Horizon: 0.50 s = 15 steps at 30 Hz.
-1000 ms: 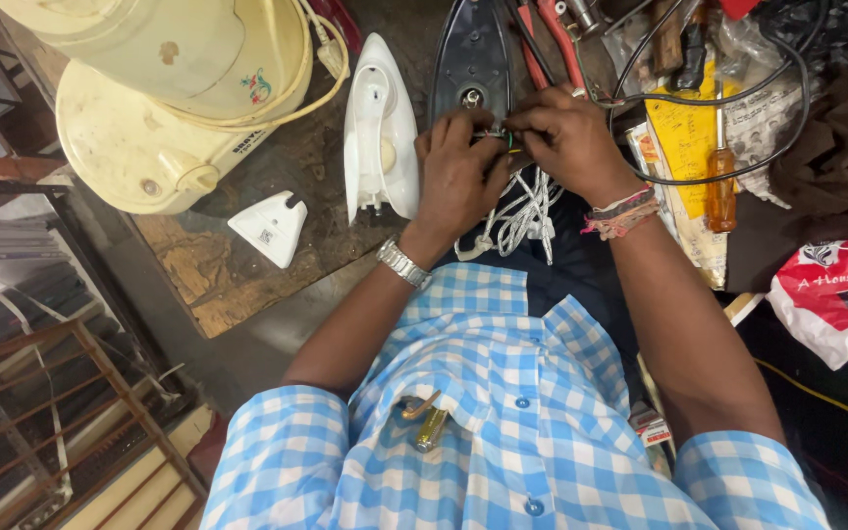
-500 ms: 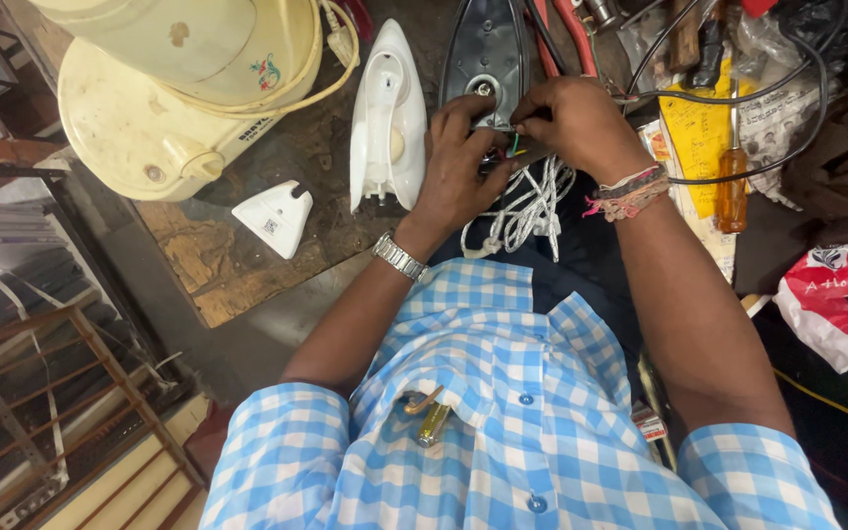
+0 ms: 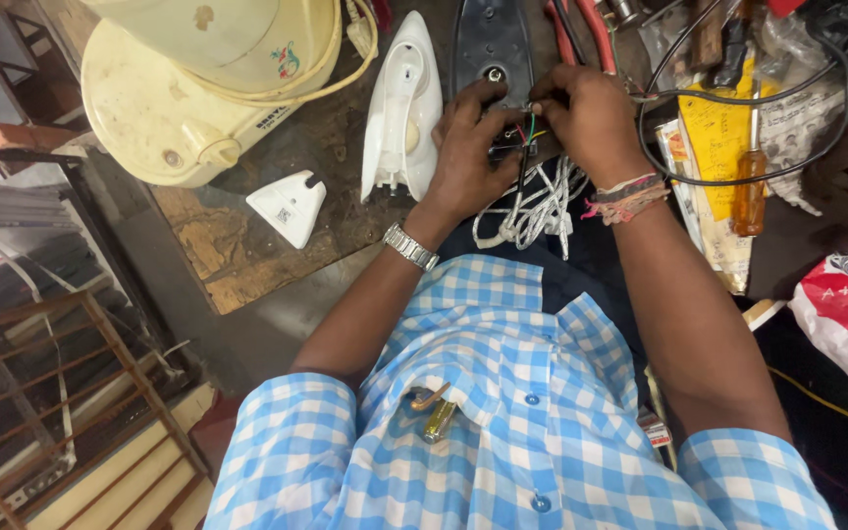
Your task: The person uses a screwdriver to adjust screws on a white power strip and then on a disassembled electric iron. They handle the iron's power cord, strip the wire ends, and connect them to the iron's internal terminals.
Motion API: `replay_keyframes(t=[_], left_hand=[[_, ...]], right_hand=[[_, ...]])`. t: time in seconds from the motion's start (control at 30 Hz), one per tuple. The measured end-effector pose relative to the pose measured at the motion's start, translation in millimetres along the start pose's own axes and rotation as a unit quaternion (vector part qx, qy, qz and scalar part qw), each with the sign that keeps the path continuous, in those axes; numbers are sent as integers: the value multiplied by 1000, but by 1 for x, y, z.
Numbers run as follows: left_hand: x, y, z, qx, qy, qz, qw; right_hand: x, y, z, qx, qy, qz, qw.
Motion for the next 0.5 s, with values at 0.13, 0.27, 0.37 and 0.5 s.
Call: replay_keyframes(t=[0.13, 0.27, 0.37, 0.5], left_hand=[[-1, 3, -3, 3, -27, -12, 1000], [2, 7, -2, -6, -20, -23, 999], [3, 11, -3, -2, -23, -24, 999], [2, 11, -7, -3, -13, -32, 999]], right_hand=[[-2, 3, 7, 36, 67, -8, 997], [8, 6, 29, 77, 82, 31, 993], [12, 6, 43, 77, 69, 65, 992], [20, 27, 55, 125, 41, 66, 989]])
Point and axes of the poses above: each hand's wrist, its own z-axis away from the middle knuckle, its own y-axis out of the back of the hand, x = y × z, the point moved 5 cm from there along -z, towards the middle knuckle, and after that the axes turned 6 degrees about -z, right-handed, at the moved point
